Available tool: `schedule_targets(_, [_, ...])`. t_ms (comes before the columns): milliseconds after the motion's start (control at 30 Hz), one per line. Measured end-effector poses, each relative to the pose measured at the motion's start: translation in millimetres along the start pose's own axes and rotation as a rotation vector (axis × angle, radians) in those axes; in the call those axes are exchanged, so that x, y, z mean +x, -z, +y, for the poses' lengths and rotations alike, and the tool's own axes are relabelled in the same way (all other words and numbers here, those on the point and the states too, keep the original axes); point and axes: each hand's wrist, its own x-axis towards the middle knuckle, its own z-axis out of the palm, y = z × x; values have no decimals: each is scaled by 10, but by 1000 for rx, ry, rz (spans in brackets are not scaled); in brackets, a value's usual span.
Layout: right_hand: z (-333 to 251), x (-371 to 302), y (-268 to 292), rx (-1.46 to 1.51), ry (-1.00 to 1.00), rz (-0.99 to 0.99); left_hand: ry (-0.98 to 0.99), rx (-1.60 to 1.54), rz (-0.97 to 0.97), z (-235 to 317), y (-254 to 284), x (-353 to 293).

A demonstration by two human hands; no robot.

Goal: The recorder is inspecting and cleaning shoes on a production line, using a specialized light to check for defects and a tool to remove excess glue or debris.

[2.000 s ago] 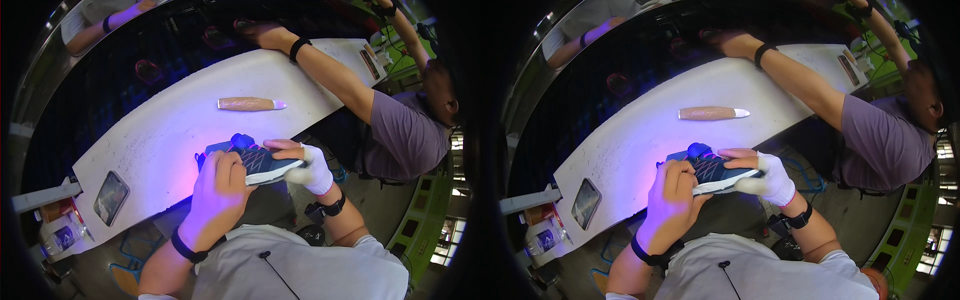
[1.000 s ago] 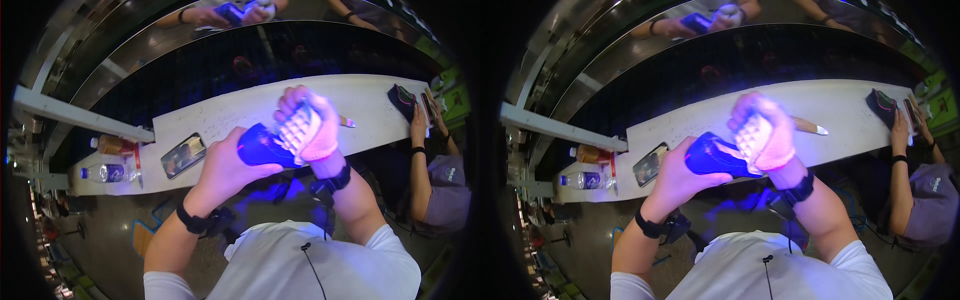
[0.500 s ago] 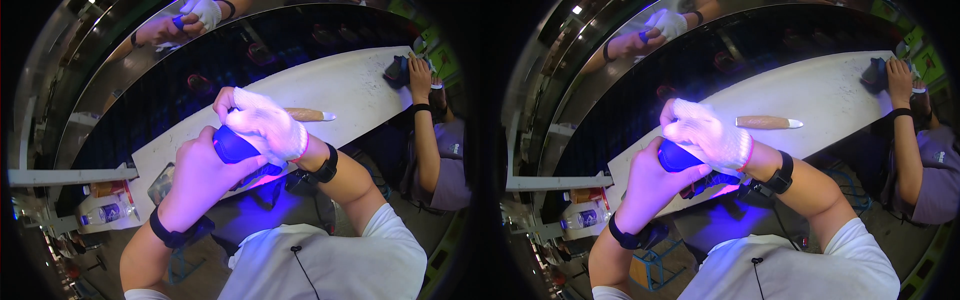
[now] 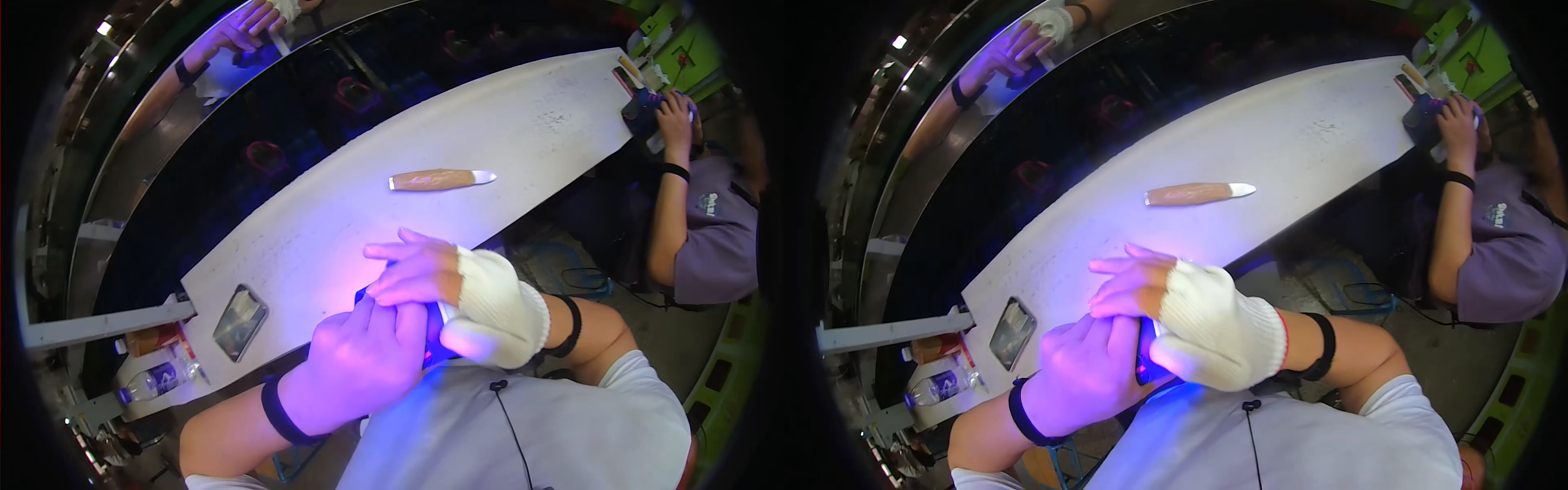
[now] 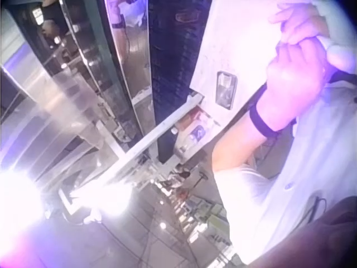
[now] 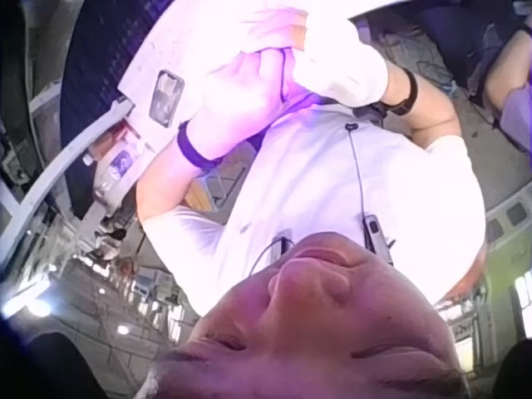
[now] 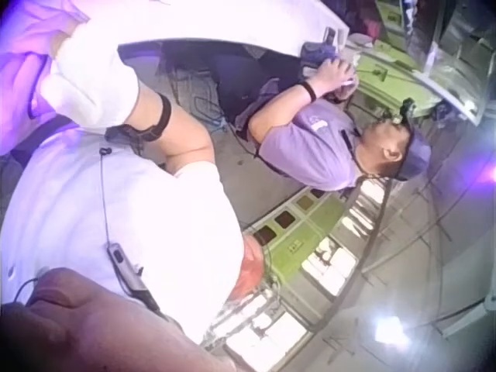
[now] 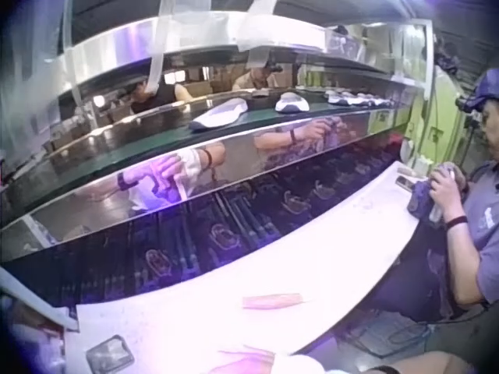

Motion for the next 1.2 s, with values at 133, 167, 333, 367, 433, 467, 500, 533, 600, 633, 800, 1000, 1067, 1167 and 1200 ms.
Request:
schedule_targets(133, [-121, -95, -365, -81, 141, 99, 126, -46, -24, -145, 350, -330])
schedule_targets(167, [-34, -120, -420, -83, 36, 94, 253, -301, 9, -155, 402, -455])
schedule_targets(333, [534, -257, -677, -342, -183, -22, 922, -1007, 336, 132, -172, -1145])
schedule_targets(367, [621, -264, -702, -333, -185, -19, 921, -1004, 349, 145, -296, -1256])
schedule_targets(433, [705, -225, -735, -325, -342, -212, 973, -1062, 491, 143, -452, -1401])
schedule_targets(467, [688, -195, -723, -358, -239, -160, 965, -1043, 506, 146, -465, -1435])
schedule_targets(500, [645, -128, -698, -340, -67, -97, 974, -1067, 553, 135, -441, -1453])
schedule_targets(533, [551, -71, -649, -399, 19, -84, 854, -902, 483, 140, -385, -1456])
schedule_targets(600, [344, 155, -375, -651, 279, 8, 667, -895, 681, 170, -255, -1419])
schedule_targets(633, [192, 280, -164, -810, 469, 127, 543, -1073, 844, 208, -198, -1393])
schedule_targets(800, [-546, 1632, 1206, -1135, 641, 639, 656, -1065, 1015, 295, -135, -1440])
schedule_targets(1000, [-1174, 3481, 2504, -1568, 226, 1050, 758, -1068, 928, 363, -261, -1615])
schedule_targets(1067, [-1096, 3821, 2669, -1622, 44, 965, 839, -1064, 964, 392, -262, -1660])
schedule_targets(1167, [-741, 3917, 2620, -1644, 71, 523, 926, -1075, 965, 375, -287, -1778])
schedule_targets(1200, [-574, 3870, 2493, -1574, 212, 533, 953, -1043, 946, 336, -311, -1830])
